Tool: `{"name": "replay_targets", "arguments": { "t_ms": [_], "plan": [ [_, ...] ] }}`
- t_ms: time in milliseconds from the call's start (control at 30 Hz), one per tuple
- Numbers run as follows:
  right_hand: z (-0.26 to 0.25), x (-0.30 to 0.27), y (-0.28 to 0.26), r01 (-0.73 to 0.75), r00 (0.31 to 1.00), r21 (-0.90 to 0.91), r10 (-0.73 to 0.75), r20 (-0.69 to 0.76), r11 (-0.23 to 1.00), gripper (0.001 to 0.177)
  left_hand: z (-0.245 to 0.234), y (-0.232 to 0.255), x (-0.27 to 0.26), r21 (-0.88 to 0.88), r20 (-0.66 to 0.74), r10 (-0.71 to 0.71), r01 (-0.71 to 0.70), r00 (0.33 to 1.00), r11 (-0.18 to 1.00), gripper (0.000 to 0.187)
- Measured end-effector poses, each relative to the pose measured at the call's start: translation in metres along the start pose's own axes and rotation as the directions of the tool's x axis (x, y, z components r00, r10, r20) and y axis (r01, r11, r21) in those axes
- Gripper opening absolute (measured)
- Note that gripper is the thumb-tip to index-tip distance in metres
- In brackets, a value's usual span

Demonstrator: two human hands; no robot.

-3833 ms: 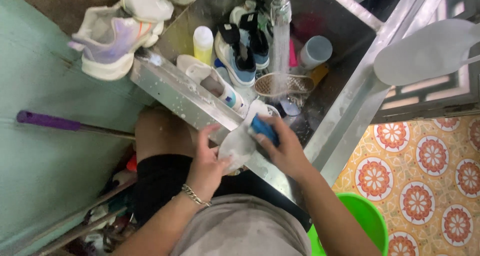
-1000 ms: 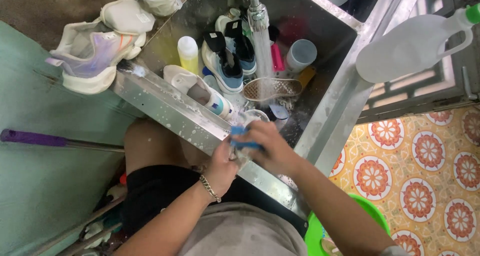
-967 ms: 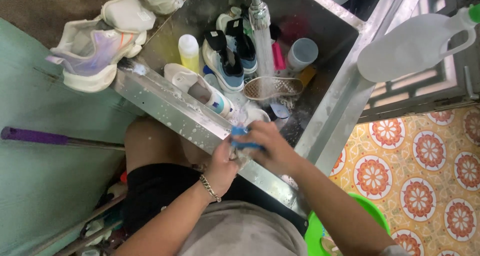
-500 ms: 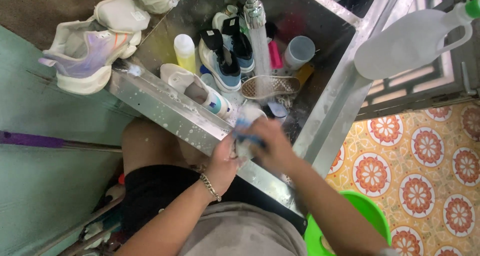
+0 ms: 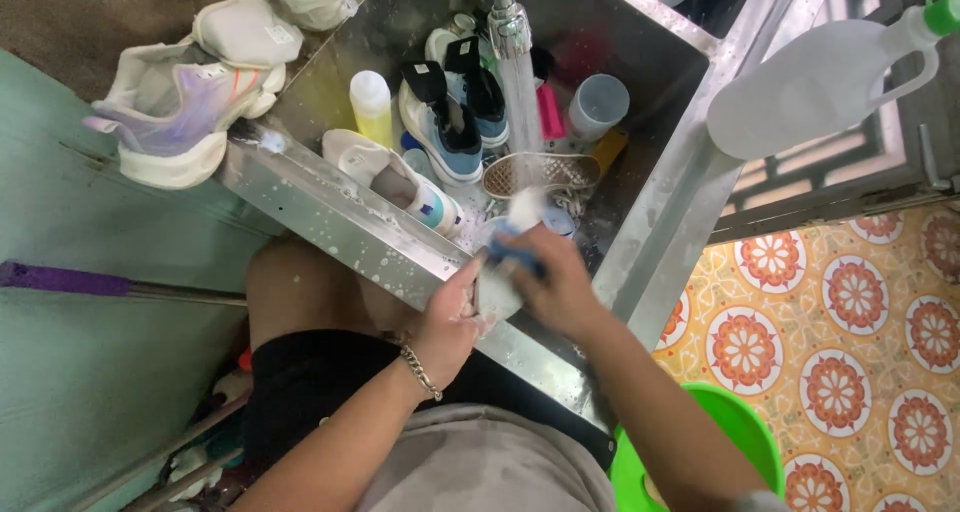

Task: Washing and scrubbing various pairs of sneakers in a utility sink using a brush and water.

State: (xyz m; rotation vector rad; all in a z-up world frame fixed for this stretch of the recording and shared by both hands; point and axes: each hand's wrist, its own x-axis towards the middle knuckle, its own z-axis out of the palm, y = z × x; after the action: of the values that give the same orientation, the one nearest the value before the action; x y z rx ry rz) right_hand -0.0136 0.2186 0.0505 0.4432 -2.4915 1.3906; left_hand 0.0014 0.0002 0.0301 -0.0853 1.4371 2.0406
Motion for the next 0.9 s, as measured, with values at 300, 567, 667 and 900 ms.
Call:
{"name": "replay_targets", "arguments": {
  "t_ms": [300,567,667,900],
  "plan": [
    [0.007,-0.004,-0.003,0.047,0.994,-0.025,-0.045,0.095,0.999,0.034,0.008,0.002,0.003,-0.004,-0.047,-0.012,0.012,0.999,1.0,0.097],
    [0.009,-0.012,-0.001,0.036,0.997,-0.017,-0.034,0.072,0.999,0.032,-0.016,-0.05,0.018,-0.013,-0.021,0.005,-0.005,1.0,1.0,0.1],
    [0.011,-0.015,0.004,0.029,0.998,0.003,-0.029,0.057,1.0,0.034,-0.002,-0.024,0.001,-0.022,-0.04,0.016,-0.017,0.999,1.0,0.098],
    [0.016,-0.021,-0.05,-0.033,0.998,-0.084,0.037,0.054,0.996,0.032,0.003,-0.036,0.011,-0.255,-0.101,-0.044,0.017,0.994,0.967,0.104]
  ]
}}
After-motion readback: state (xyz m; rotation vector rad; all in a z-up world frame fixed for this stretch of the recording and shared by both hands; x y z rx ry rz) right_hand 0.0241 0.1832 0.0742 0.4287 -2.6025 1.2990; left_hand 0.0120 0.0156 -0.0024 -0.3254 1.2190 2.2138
